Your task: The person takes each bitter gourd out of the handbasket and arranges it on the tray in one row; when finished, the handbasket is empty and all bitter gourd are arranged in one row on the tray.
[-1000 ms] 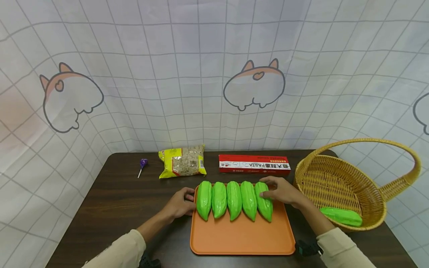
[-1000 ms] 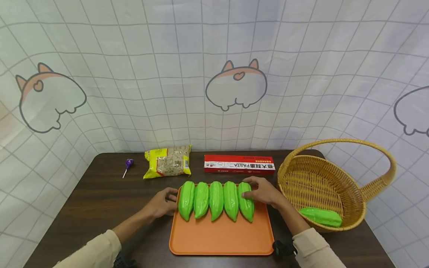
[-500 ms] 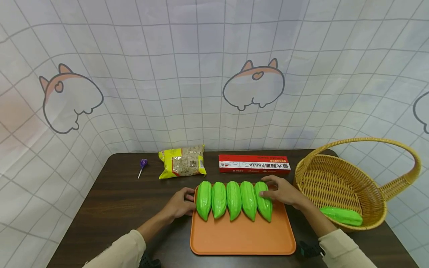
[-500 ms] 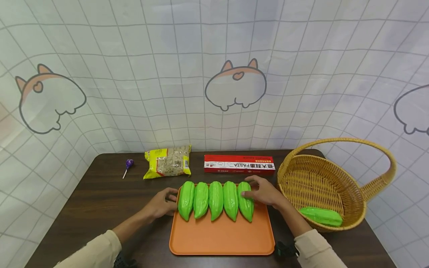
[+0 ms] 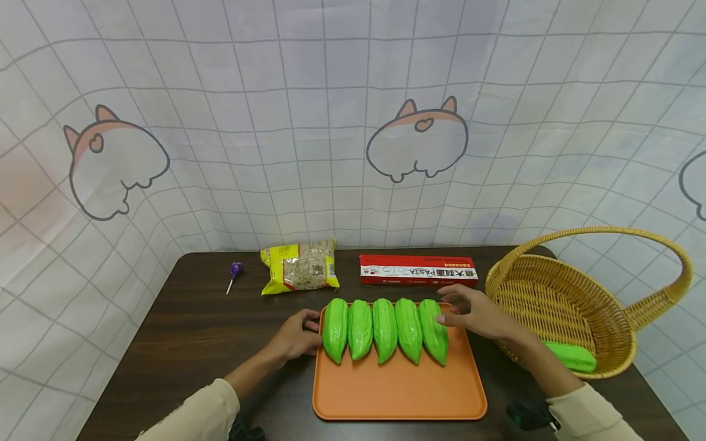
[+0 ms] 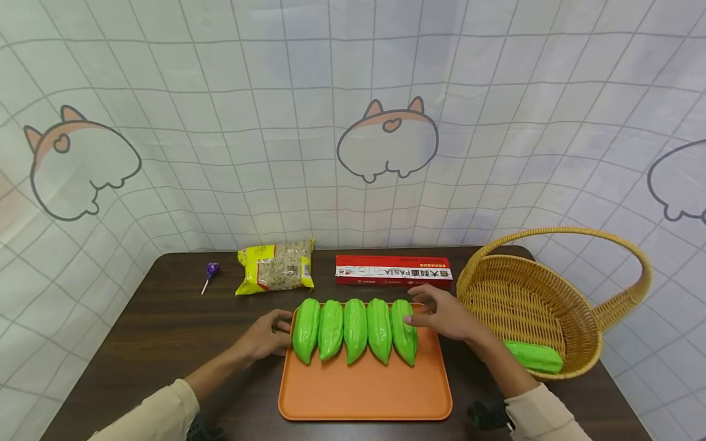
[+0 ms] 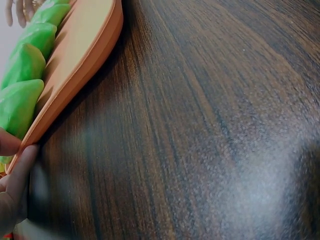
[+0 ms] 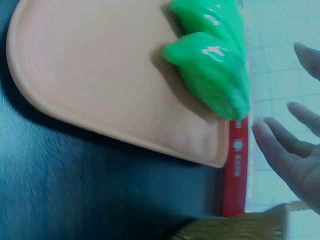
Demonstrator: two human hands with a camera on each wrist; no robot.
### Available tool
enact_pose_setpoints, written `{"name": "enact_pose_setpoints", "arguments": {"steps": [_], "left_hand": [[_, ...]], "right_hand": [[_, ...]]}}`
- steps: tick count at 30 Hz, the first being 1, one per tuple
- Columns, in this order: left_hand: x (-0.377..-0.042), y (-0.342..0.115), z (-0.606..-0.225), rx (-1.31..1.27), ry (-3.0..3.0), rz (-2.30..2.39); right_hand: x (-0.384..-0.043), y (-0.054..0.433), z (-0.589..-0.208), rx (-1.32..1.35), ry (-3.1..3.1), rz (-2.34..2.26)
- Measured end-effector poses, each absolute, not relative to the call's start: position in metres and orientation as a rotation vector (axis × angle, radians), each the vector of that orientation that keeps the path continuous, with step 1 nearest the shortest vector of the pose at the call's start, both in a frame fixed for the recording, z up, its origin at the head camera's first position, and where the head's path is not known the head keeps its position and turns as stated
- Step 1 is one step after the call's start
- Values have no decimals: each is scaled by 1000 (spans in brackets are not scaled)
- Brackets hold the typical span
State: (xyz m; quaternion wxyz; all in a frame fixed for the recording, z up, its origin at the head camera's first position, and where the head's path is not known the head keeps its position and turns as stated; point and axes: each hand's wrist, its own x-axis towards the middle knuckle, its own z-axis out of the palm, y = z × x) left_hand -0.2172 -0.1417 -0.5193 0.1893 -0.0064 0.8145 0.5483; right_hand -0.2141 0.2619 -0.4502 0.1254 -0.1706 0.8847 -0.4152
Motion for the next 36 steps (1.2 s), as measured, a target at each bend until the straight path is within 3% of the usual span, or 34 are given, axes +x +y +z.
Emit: {"name": "enact_pose_setpoints", "arguments": {"steps": [13, 22, 36], "left_hand": [[-217, -141, -518, -18, 2266, 1564], [-218, -141, -518, -24, 2272, 1549], [-218, -141, -517, -28, 2274, 1541]], "right_hand": [[-194, 313, -400, -639, 2301, -1122], [-201, 364, -382, -680, 2193, -1090], [-234, 415, -406, -268, 2158, -941]]}}
